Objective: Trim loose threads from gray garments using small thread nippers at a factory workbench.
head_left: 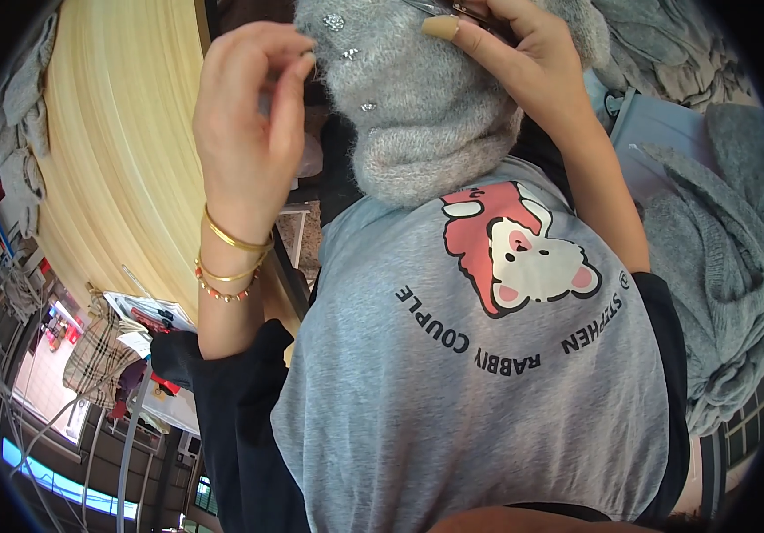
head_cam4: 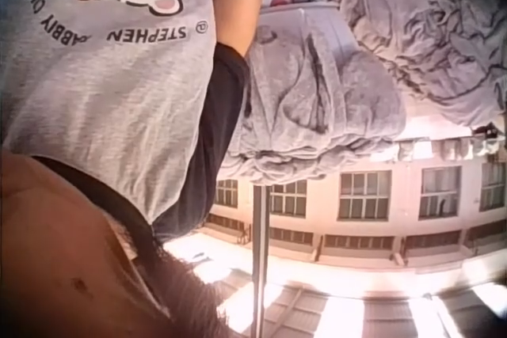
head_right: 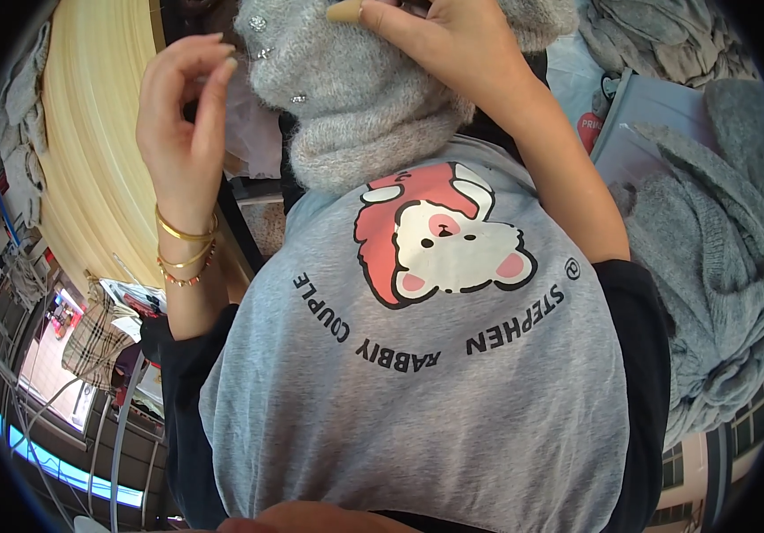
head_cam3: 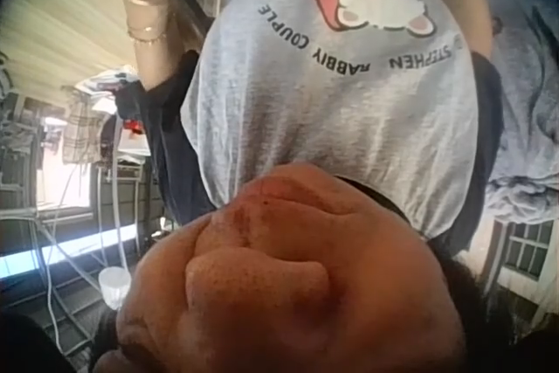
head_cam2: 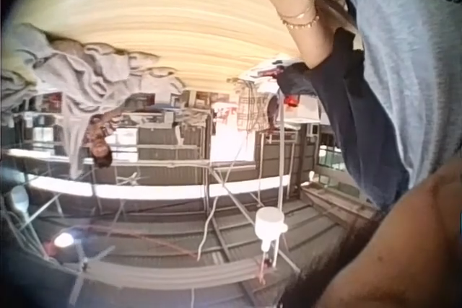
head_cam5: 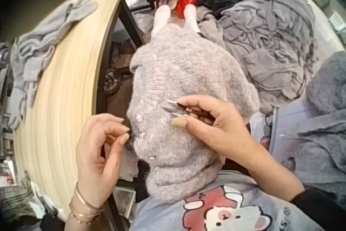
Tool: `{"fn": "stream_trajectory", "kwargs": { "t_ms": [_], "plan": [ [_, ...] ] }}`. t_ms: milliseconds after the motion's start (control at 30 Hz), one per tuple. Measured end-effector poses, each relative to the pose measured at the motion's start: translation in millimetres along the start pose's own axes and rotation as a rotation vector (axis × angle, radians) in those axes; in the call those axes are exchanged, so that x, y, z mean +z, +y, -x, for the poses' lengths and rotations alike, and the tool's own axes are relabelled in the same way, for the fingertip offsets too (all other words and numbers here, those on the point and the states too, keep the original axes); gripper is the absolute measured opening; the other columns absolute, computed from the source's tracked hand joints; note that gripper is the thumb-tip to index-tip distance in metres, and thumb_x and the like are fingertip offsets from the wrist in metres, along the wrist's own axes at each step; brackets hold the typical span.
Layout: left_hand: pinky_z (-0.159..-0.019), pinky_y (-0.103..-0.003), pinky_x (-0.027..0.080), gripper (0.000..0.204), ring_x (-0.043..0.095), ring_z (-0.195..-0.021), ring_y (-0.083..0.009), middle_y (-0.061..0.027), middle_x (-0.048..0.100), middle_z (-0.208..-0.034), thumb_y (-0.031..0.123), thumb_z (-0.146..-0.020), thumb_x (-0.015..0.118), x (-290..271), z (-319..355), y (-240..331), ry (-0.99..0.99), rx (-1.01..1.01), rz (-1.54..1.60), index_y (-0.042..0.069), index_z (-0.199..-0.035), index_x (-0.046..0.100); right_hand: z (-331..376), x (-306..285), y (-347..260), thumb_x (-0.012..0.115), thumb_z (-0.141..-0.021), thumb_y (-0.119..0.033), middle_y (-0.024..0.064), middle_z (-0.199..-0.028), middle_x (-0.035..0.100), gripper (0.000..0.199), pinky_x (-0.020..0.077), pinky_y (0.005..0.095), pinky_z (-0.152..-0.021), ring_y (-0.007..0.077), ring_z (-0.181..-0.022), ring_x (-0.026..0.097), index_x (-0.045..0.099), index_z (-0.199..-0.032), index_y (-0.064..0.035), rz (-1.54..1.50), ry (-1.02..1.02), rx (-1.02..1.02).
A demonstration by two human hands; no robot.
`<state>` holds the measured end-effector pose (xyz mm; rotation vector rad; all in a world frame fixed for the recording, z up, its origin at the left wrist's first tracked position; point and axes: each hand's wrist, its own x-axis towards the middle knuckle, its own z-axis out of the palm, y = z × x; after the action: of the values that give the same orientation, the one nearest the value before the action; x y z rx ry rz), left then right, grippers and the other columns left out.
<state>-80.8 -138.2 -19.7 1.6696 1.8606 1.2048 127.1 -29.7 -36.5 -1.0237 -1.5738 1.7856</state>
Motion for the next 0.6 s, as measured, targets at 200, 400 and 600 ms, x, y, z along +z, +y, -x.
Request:
{"fn": "stream_trajectory", "kwargs": {
  "t_ms": [200, 400, 600],
  "plan": [
    [-0.064, -0.030, 0.048, 0.020, 0.059, -0.075, -0.0215, -0.0084, 0.054, -0.085, 0.001, -0.075, 0.070, 6.6, 28.3, 29.6, -0.240, 0.078, -0.236, 0.007, -0.093, 0.068, -5.3, -3.9, 10.0, 0.069, -0.085, -0.008, -0.0052, -0.081, 0.059, 0.027, 0.0364, 0.0153, -0.057, -0.0004, -0.066, 0.046, 0.062, -0.109, 0.0035, -0.005, -0.002, 0.017],
    [-0.068, -0.036, 0.049, 0.032, 0.058, -0.080, -0.0279, -0.0098, 0.051, -0.092, 0.014, -0.075, 0.073, 18.5, 27.2, 16.4, -0.414, -0.088, -0.376, 0.007, -0.105, 0.063, -4.1, -3.2, 10.6, 0.069, -0.085, -0.007, -0.0048, -0.082, 0.061, 0.028, 0.0375, 0.0150, -0.057, -0.0004, -0.067, 0.048, 0.062, -0.110, 0.0041, 0.002, -0.012, 0.001],
    [-0.066, -0.037, 0.050, 0.023, 0.060, -0.079, -0.0294, -0.0098, 0.052, -0.090, 0.014, -0.077, 0.071, 23.3, 19.9, 7.8, -0.405, -0.106, -0.404, 0.008, -0.098, 0.063, -5.4, -2.0, 16.9, 0.069, -0.085, -0.005, -0.0050, -0.082, 0.061, 0.028, 0.0372, 0.0149, -0.057, -0.0006, -0.067, 0.047, 0.061, -0.110, 0.0043, -0.056, 0.006, 0.024]
  ]
}}
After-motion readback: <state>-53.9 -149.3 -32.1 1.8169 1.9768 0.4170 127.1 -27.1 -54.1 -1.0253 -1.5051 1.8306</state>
